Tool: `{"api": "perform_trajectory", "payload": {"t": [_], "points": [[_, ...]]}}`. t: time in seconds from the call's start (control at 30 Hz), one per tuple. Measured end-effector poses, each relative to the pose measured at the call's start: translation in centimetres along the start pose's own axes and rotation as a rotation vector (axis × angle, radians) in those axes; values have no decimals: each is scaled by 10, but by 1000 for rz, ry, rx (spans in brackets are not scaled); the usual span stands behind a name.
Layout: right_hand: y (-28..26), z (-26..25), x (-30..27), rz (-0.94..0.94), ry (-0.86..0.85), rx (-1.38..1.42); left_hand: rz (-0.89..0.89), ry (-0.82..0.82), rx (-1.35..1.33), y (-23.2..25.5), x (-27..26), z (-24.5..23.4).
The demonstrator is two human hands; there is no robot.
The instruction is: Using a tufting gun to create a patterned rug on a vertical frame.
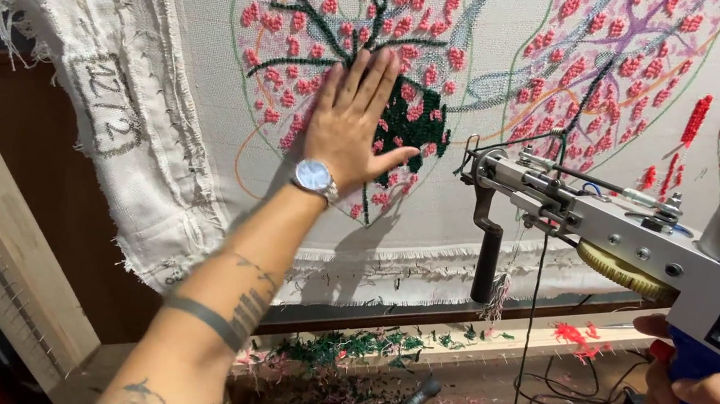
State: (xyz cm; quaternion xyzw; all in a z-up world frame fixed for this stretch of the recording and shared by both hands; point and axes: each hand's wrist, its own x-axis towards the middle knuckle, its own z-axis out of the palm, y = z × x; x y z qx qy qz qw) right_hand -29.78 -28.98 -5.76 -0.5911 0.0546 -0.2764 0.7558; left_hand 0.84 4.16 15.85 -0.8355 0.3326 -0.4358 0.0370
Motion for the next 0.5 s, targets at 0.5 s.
{"api": "perform_trajectory", "payload": {"t": [0.5], "points": [[-24,29,-19,-164,-122,-19,-169,-14,-1858,169,-106,149]]}}
